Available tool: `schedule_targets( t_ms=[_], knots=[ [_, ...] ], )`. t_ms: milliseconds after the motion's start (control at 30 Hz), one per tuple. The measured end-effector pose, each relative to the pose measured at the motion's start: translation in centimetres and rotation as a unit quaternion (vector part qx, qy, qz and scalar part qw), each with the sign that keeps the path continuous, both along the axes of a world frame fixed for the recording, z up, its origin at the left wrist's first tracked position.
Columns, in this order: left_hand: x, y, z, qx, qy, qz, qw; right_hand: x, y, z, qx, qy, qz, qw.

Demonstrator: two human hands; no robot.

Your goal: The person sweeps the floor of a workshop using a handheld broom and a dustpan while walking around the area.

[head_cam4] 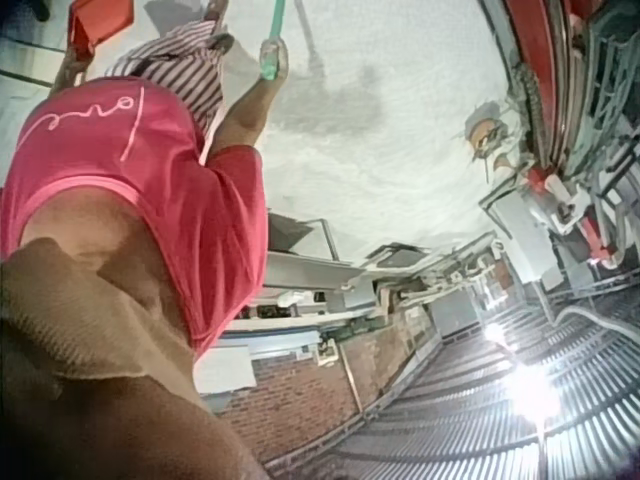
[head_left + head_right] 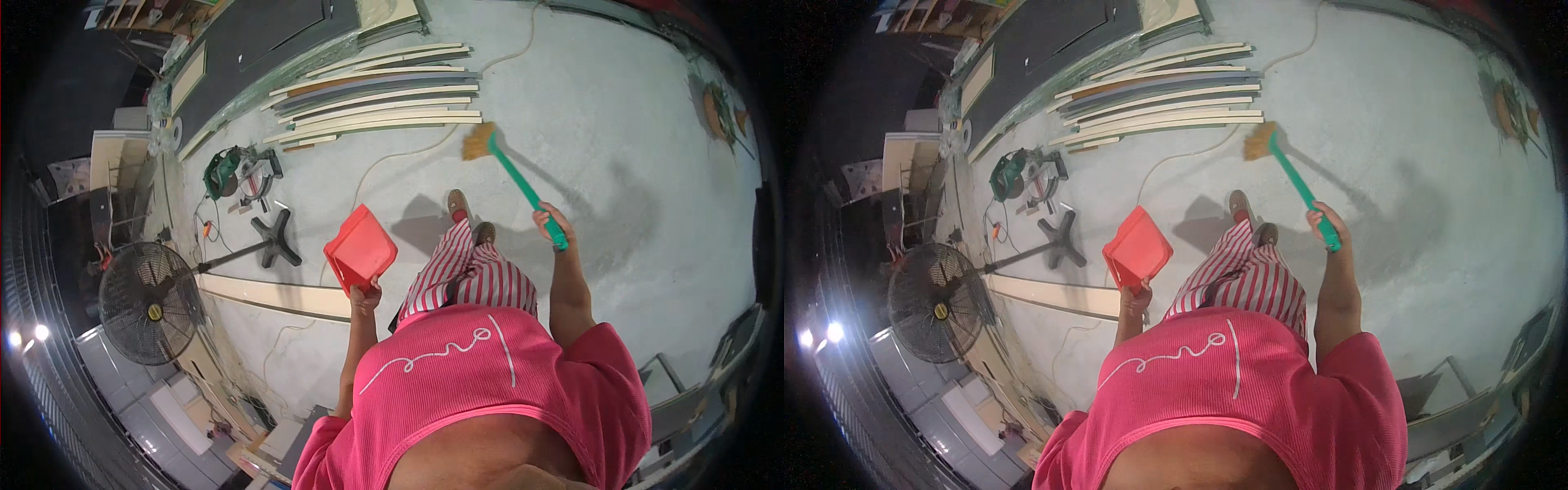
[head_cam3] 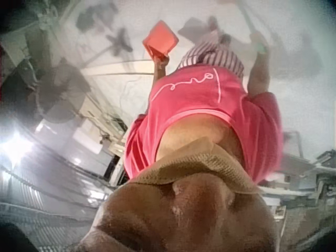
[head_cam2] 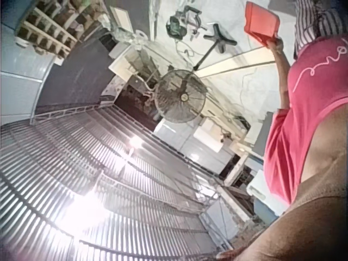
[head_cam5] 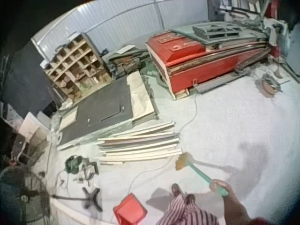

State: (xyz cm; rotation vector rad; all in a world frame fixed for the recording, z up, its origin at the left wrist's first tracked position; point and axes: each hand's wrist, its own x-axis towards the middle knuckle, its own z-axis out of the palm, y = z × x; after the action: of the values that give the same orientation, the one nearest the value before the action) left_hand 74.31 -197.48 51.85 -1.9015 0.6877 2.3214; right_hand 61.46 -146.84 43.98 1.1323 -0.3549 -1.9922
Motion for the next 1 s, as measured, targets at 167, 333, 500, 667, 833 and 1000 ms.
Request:
schedule_targets(
  t_ms=[167,333,500,667,833,1000],
  knots=[
    [-3.5,0.7,0.9,0.057,0.073,-0.039,0.995,3.8,7.3,0.5,0.121,0.027,-0.075,0.989],
    [-5.5,1.6,0.5,0.073,0.079,-0.097,0.99,6.4,10.3,4.2,0.45,0.054,-0.044,0.891],
    [-4.9,1.1,-1.0,0.071,0.033,-0.143,0.987,9.3,6.5,9.5,0.546,0.207,0.124,0.802],
    [-4.8,-0.9,-3.7,0.12,-0.089,-0.122,0.981,12.9,1.8,11.7,0.417,0.222,0.236,0.849],
    [-6.8,-0.7,-3.8,0.103,-0.103,-0.102,0.984,17.6,0.3,10.7,0.395,0.258,0.262,0.842],
    [-11.7,2.6,0.1,0.097,0.021,-0.187,0.977,22.3,7.2,9.7,0.529,0.116,0.217,0.812]
  ],
)
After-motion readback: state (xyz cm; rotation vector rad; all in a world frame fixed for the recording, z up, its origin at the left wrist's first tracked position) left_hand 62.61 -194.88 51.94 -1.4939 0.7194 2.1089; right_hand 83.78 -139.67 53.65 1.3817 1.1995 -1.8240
